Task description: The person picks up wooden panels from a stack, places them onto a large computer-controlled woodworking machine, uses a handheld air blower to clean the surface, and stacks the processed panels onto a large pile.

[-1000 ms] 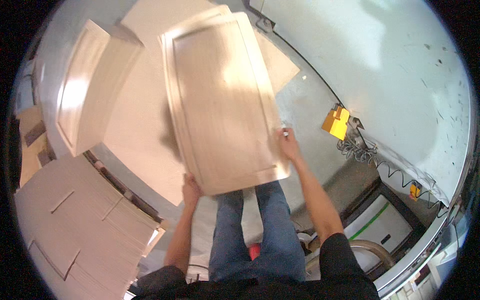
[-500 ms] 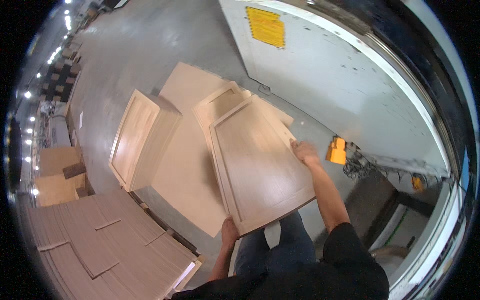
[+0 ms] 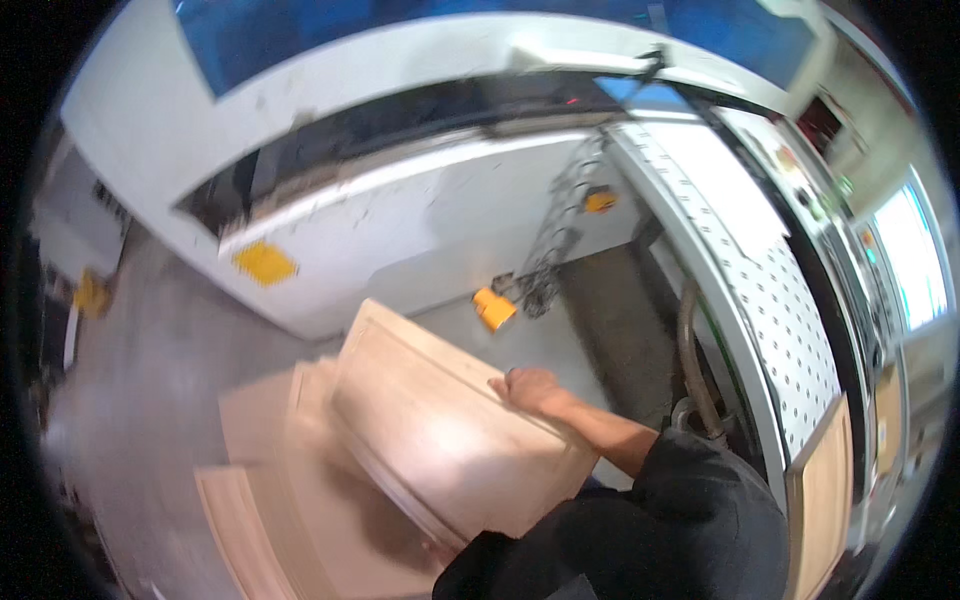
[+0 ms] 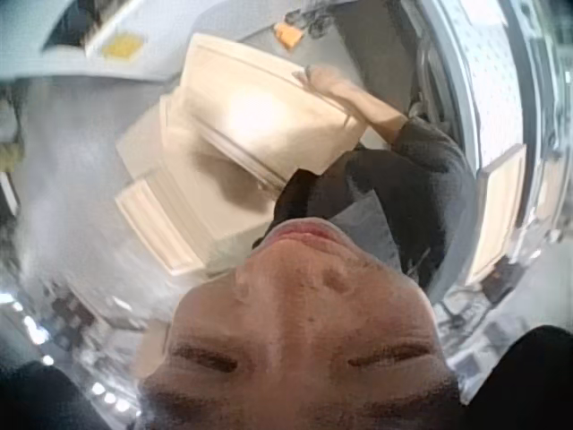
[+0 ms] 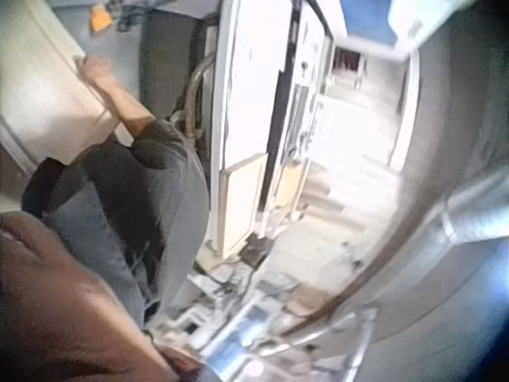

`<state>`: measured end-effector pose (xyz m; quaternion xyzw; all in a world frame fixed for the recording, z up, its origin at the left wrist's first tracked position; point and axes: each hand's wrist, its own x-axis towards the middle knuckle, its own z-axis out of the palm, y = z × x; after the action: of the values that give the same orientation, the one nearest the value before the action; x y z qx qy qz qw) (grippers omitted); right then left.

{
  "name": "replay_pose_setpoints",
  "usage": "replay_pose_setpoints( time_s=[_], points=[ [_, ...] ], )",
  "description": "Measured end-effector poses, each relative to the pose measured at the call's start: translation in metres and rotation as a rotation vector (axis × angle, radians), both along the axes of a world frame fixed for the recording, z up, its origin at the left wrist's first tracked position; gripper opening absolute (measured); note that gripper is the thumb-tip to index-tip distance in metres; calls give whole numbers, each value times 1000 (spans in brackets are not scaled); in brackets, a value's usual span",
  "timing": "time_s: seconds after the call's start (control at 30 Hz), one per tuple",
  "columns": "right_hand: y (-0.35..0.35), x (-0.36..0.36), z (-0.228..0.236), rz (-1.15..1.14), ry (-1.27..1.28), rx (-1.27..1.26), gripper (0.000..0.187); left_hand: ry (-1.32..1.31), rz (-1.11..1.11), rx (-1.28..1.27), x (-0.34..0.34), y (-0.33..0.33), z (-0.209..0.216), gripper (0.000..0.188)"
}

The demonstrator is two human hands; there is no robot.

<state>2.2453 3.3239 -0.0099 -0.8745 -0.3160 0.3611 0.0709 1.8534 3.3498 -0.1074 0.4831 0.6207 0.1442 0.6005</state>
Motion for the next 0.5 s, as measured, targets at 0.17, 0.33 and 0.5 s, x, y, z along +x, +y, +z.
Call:
replay_pose_setpoints(
  time_s=[0.17, 0.33, 0.5],
  points=[
    [-72, -38, 140, -131, -147, 378, 62, -373, 7, 183, 48, 22, 46, 92],
    [-170, -91, 244, -206, -350, 836, 53, -877, -124, 330, 117, 54, 108, 106],
    [-228, -109, 233, -410, -491, 1071, 47, -1050, -101, 240, 237, 122, 185, 92]
  ],
)
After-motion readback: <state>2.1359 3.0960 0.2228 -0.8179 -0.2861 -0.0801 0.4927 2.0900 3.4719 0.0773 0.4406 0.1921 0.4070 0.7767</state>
